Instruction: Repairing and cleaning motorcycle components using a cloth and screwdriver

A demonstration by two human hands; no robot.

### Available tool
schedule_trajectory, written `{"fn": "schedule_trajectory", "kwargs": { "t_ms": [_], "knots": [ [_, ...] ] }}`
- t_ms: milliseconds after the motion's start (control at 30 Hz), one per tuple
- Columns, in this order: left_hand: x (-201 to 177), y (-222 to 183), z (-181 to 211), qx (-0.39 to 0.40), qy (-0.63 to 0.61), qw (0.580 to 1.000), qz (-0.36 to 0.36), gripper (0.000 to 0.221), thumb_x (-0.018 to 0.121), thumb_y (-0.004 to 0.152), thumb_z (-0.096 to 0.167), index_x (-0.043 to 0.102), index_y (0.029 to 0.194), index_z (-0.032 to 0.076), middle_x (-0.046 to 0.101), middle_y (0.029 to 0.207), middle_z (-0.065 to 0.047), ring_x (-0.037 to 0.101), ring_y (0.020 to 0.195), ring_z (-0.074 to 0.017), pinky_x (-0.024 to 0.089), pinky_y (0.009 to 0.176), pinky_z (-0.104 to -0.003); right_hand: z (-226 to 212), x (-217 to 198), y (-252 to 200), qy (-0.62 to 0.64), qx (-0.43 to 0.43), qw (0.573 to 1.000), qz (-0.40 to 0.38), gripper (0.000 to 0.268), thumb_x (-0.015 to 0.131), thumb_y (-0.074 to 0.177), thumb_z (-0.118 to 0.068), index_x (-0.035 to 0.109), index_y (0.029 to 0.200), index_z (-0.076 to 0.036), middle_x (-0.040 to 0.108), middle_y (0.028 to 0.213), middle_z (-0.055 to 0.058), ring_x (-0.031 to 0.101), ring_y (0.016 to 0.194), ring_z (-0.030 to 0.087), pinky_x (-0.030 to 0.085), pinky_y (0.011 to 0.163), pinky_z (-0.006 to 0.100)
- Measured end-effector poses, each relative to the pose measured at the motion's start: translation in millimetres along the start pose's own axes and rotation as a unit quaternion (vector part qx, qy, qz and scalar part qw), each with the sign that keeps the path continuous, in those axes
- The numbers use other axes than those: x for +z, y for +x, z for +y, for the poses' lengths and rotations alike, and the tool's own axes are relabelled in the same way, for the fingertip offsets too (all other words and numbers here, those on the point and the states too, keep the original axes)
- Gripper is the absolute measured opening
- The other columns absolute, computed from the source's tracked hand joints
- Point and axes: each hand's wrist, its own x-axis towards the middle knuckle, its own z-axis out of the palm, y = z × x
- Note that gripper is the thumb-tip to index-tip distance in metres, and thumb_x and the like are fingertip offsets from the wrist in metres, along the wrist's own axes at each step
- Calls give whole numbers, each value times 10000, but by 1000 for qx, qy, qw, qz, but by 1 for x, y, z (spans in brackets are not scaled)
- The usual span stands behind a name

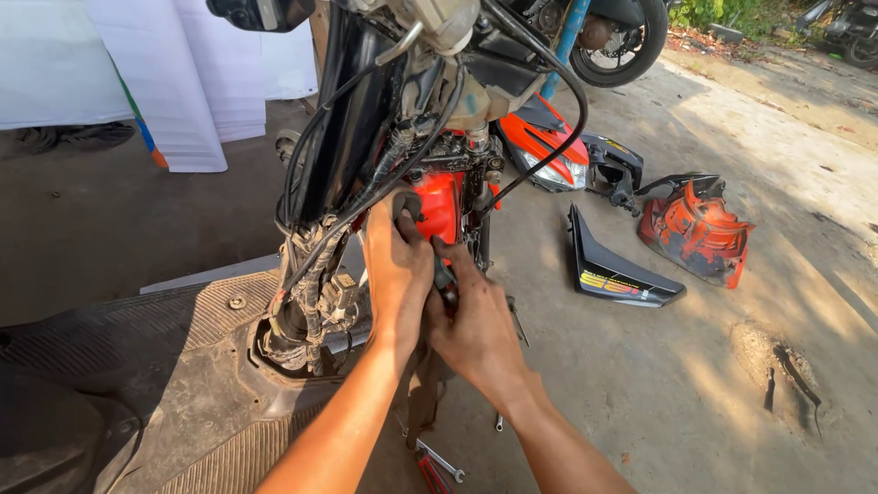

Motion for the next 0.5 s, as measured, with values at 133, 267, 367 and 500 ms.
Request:
{"fn": "schedule_trajectory", "kwargs": {
  "t_ms": [133,267,367,500],
  "knots": [
    [5,-11,50,-53,-38,998,-22,506,310,1034,120,384,1481,-105,517,1405,-364,493,1365,-456,372,1169,-577,13,-2,-5,30,-4,999,18,411,564,899,-45,577,1305,-103,723,921,249,768,689,355,557,480,445],
    [7,-14,33,-55,96,994,18,289,459,997,62,550,1263,-9,641,1123,-296,622,1114,-509,504,944,-571,20,8,-11,101,30,994,21,379,594,903,-99,642,1278,-123,684,842,171,680,717,238,568,572,423],
    [6,-6,26,-58,89,994,15,278,457,1002,42,559,1259,70,647,1105,-217,642,1111,-431,507,951,-521,17,11,-7,153,27,987,28,390,615,903,-102,666,1288,-145,629,771,107,595,703,159,573,581,375],
    [6,-1,17,-114,100,988,-3,340,480,1007,58,544,1334,127,647,1193,-200,621,1202,-412,484,1022,-507,26,17,-4,231,41,972,24,357,615,912,-71,692,1260,-92,645,744,74,575,701,131,564,564,331]
  ]
}}
